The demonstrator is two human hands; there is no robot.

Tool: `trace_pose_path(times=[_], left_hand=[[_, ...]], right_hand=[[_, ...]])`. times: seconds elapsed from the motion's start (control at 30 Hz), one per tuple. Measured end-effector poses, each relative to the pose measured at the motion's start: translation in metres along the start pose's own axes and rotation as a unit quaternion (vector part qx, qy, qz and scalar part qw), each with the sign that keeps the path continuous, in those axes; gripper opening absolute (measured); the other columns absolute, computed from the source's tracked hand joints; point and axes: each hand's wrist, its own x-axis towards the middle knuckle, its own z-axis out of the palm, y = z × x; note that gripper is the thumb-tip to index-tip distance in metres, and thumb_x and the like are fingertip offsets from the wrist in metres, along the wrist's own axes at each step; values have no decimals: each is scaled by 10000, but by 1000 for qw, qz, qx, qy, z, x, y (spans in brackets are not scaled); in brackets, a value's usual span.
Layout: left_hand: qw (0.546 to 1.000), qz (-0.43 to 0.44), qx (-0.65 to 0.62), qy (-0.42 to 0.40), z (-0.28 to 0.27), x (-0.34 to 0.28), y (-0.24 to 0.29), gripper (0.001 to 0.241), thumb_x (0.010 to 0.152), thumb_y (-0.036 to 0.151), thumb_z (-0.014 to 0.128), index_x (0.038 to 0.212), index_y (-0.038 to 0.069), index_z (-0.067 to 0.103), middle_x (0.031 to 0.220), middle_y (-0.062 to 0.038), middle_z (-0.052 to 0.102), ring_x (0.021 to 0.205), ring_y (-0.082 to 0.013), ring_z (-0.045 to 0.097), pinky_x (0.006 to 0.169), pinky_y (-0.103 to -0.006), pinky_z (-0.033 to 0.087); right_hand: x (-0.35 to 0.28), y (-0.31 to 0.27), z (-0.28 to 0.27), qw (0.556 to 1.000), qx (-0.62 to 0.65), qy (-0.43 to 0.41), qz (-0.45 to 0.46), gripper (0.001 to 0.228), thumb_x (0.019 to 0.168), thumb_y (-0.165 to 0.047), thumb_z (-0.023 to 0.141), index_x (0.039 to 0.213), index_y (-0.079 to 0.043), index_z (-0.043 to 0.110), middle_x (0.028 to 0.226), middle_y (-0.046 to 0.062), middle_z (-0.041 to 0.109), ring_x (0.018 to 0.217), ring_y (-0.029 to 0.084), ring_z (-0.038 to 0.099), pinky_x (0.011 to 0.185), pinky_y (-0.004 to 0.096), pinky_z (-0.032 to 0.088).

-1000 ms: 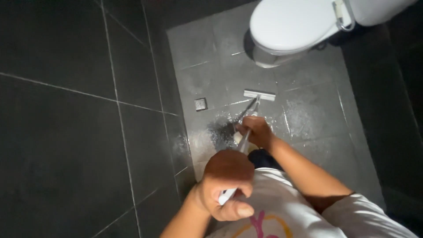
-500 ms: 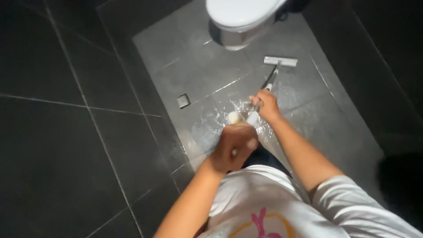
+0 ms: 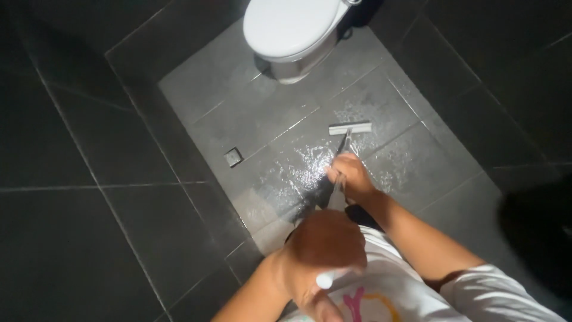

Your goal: The person cleans the bathroom floor near a toilet using a squeegee to move water toward a floor drain.

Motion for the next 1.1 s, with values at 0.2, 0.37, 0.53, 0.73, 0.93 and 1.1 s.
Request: trace_pose_path(times=[0.2, 0.37, 0.53, 0.73, 0.93, 1.1], left_hand=[[992, -67, 97, -46, 44, 16, -94, 326, 838, 372, 764, 915, 79, 643, 844, -86, 635, 812, -308, 647, 766, -405, 514], [991, -121, 59, 3, 32, 32, -118, 180, 851, 231, 732, 806, 106, 611, 755, -66, 617, 724, -302, 629, 683, -375, 498], [996, -38, -83, -1, -14, 68, -72, 564, 997, 606, 569, 844, 64, 610, 786, -53, 605, 726, -289, 635, 666, -357, 514], [967, -72, -15, 244, -1, 86, -61, 713, 1022, 752, 361, 766, 109, 533, 706, -17, 553, 580, -212, 577, 603, -315, 489], [981, -54, 67, 171, 10, 83, -125, 339, 1042, 273, 497, 846, 7, 571, 805, -138, 610, 713, -319, 609, 692, -395, 506], [982, -110, 46, 144, 17, 90, -137, 120, 911, 84, 547, 878, -13, 609, 838, -162, 640, 753, -336, 641, 713, -394, 526]], right_hand=[[16, 106, -14, 985, 83, -3, 153, 289, 898, -105, 741, 688, -49, 550, 745, 80, 575, 694, 231, 565, 642, 364, 446], [35, 133, -20, 995, 47, 63, 62, 168, 840, -32, 743, 765, -27, 593, 800, 100, 606, 776, 254, 582, 710, 354, 491], [13, 73, -26, 995, 23, 53, 85, 214, 871, -53, 747, 717, -68, 599, 715, 82, 566, 731, 267, 575, 688, 373, 483], [55, 65, -27, 992, 2, 81, 99, 323, 885, -98, 754, 683, -34, 510, 683, 117, 510, 654, 304, 502, 613, 416, 421], [80, 109, -47, 985, 53, 82, 141, 287, 933, -80, 709, 728, -23, 517, 752, 121, 518, 709, 292, 513, 673, 409, 435], [83, 135, -65, 990, 35, 70, 119, 292, 899, -69, 717, 714, -23, 496, 740, 121, 508, 743, 304, 507, 710, 427, 432]])
